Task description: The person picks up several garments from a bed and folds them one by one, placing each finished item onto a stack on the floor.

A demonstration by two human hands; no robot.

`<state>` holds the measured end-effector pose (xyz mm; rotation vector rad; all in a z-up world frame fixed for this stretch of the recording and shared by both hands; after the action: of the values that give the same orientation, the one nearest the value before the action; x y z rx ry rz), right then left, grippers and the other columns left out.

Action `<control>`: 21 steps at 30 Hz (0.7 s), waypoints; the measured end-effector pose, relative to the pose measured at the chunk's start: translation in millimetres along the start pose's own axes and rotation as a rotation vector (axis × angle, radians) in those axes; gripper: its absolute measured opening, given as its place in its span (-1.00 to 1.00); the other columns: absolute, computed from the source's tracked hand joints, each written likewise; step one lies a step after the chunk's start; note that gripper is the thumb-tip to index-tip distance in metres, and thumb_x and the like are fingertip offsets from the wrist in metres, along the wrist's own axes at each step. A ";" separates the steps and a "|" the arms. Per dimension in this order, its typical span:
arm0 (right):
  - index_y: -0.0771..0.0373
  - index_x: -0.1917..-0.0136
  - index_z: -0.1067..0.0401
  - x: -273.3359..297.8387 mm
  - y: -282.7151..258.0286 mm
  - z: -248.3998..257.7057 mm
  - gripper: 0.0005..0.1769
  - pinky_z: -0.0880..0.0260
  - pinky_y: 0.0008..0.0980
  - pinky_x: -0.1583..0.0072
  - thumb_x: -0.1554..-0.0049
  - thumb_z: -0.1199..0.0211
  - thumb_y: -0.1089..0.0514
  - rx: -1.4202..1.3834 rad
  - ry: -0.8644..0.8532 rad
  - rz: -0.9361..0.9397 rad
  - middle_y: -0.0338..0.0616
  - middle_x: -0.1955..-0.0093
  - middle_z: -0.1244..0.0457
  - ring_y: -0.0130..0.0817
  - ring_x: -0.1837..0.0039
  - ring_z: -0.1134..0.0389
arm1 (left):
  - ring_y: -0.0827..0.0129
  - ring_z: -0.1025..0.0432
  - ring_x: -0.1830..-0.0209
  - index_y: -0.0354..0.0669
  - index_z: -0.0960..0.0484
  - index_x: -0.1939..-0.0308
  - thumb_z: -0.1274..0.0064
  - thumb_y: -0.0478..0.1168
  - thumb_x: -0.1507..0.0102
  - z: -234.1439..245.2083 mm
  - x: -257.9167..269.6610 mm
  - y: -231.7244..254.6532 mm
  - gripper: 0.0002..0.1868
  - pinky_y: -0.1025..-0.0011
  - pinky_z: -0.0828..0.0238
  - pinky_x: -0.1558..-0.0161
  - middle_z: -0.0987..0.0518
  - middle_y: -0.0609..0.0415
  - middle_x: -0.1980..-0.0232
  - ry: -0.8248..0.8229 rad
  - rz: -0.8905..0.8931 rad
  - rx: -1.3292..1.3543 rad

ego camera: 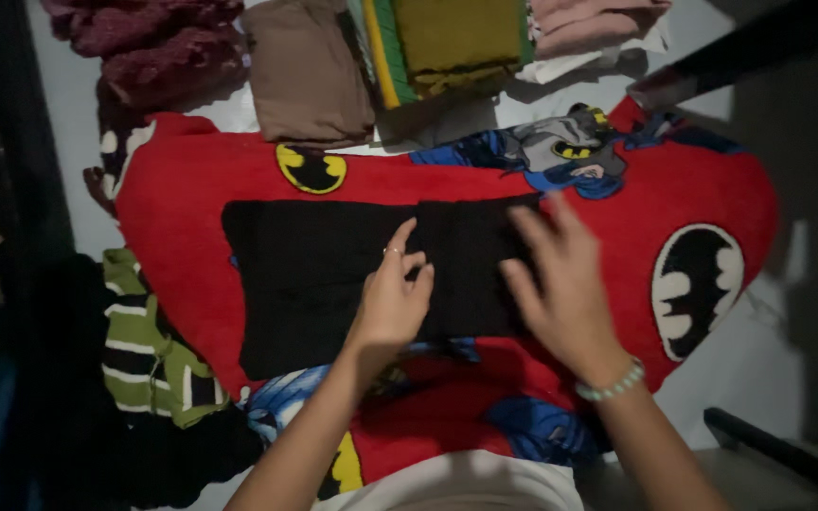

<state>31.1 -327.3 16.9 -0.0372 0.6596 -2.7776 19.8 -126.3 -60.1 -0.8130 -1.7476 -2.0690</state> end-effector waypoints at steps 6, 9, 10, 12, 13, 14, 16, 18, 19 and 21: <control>0.24 -0.44 -0.32 18.3 -6.1 16.0 -0.46 -0.45 -0.20 0.00 -0.25 -0.21 0.03 0.013 -0.043 -0.430 0.04 -0.03 -0.32 -0.15 0.01 -0.43 | 0.39 -0.56 0.34 -0.03 -0.06 -0.56 0.10 -0.19 -0.35 11.3 20.1 20.7 -0.30 0.37 -0.55 0.30 -0.50 -0.16 -0.31 -0.009 0.003 0.097; 0.29 -0.35 -0.35 20.1 -11.6 9.3 -0.45 -0.45 -0.17 0.10 -0.20 -0.30 -0.03 0.134 -0.077 -0.410 0.06 0.04 -0.35 -0.11 0.08 -0.43 | 0.36 -0.60 0.21 -0.06 -0.15 -0.53 0.09 -0.19 -0.37 12.4 31.3 24.1 -0.36 0.38 -0.58 0.21 -0.52 -0.19 -0.29 0.073 -0.138 -0.008; 0.29 -0.35 -0.33 19.7 -11.0 4.7 -0.40 -0.44 -0.16 0.10 -0.17 -0.32 -0.07 0.183 -0.127 -0.445 0.08 0.04 -0.36 -0.08 0.07 -0.43 | 0.32 -0.59 0.16 -0.07 -0.20 -0.52 0.07 -0.20 -0.37 14.6 34.6 23.3 -0.39 0.37 -0.56 0.18 -0.55 -0.19 -0.28 0.125 -0.189 -0.104; 0.27 -0.35 -0.32 16.3 -3.7 -0.9 -0.38 -0.43 -0.17 0.08 -0.17 -0.35 -0.10 0.211 -0.247 -0.539 0.10 0.09 -0.38 -0.08 0.08 -0.43 | 0.27 -0.60 0.10 -0.09 -0.30 -0.48 0.05 -0.19 -0.38 20.0 39.4 20.4 -0.44 0.37 -0.57 0.12 -0.58 -0.18 -0.26 0.192 -0.258 -0.164; 0.25 -0.36 -0.31 13.6 2.5 -4.8 -0.40 -0.43 -0.21 0.05 -0.19 -0.36 -0.10 0.189 -0.317 -0.593 0.10 0.13 -0.39 -0.12 0.10 -0.44 | 0.27 -0.63 0.08 -0.10 -0.34 -0.45 0.04 -0.19 -0.38 23.8 41.3 16.0 -0.47 0.37 -0.59 0.10 -0.59 -0.17 -0.26 0.210 -0.278 -0.126; 0.23 -0.36 -0.31 14.4 6.9 -8.4 -0.41 -0.43 -0.24 0.03 -0.21 -0.36 -0.09 0.167 -0.387 -0.647 0.10 0.17 -0.40 -0.15 0.12 -0.45 | 0.27 -0.65 0.07 -0.11 -0.39 -0.43 0.04 -0.18 -0.38 28.2 43.5 10.1 -0.49 0.38 -0.61 0.08 -0.59 -0.16 -0.26 0.228 -0.297 -0.088; 0.36 -0.34 -0.30 6.7 7.3 -16.5 -0.48 -0.44 -0.39 -0.05 -0.22 -0.34 0.10 -0.584 -0.246 -0.567 -0.04 0.02 -0.40 -0.36 0.00 -0.43 | 0.24 -0.64 -0.01 -0.16 -0.39 -0.42 0.07 -0.15 -0.38 39.0 44.2 -5.3 -0.49 0.36 -0.62 0.04 -0.59 -0.16 -0.27 0.230 -0.251 0.067; 0.40 -0.36 -0.27 -4.7 -1.7 -18.3 -0.48 -0.44 -0.51 -0.06 -0.19 -0.32 0.22 -0.971 -0.164 -0.538 -0.18 -0.04 -0.40 -0.52 -0.04 -0.42 | 0.21 -0.61 -0.09 -0.22 -0.37 -0.42 0.11 -0.12 -0.40 57.3 38.9 -19.6 -0.49 0.33 -0.60 -0.03 -0.57 -0.17 -0.30 0.196 -0.219 0.292; 0.38 -0.39 -0.25 -3.6 -9.3 -14.4 -0.43 -0.44 -0.56 -0.05 -0.16 -0.30 0.25 -0.981 -0.163 -0.587 -0.26 -0.03 -0.41 -0.58 -0.02 -0.42 | 0.19 -0.59 -0.13 -0.25 -0.35 -0.42 0.13 -0.09 -0.42 65.7 36.2 -26.3 -0.48 0.31 -0.58 -0.08 -0.55 -0.19 -0.32 0.150 -0.201 0.443; 0.34 -0.45 -0.20 -8.2 -35.9 -23.6 -0.34 -0.38 -0.62 0.04 -0.12 -0.30 0.28 -0.987 -0.160 -0.595 -0.37 0.05 -0.36 -0.66 0.07 -0.35 | 0.18 -0.57 -0.17 -0.27 -0.34 -0.42 0.19 -0.04 -0.43 80.8 38.2 -37.3 -0.46 0.29 -0.56 -0.12 -0.53 -0.20 -0.34 0.093 -0.121 0.634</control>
<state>27.2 -284.0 12.0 -0.7415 2.1620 -2.5471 -14.0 -35.6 -59.2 -0.4182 -2.2470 -1.4287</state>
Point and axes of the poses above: each hand's wrist, its own x-axis away from the middle knuckle, its own z-axis out of the back of the hand, y = z × x, the point moved 2 cm from there along -x, towards the middle knuckle
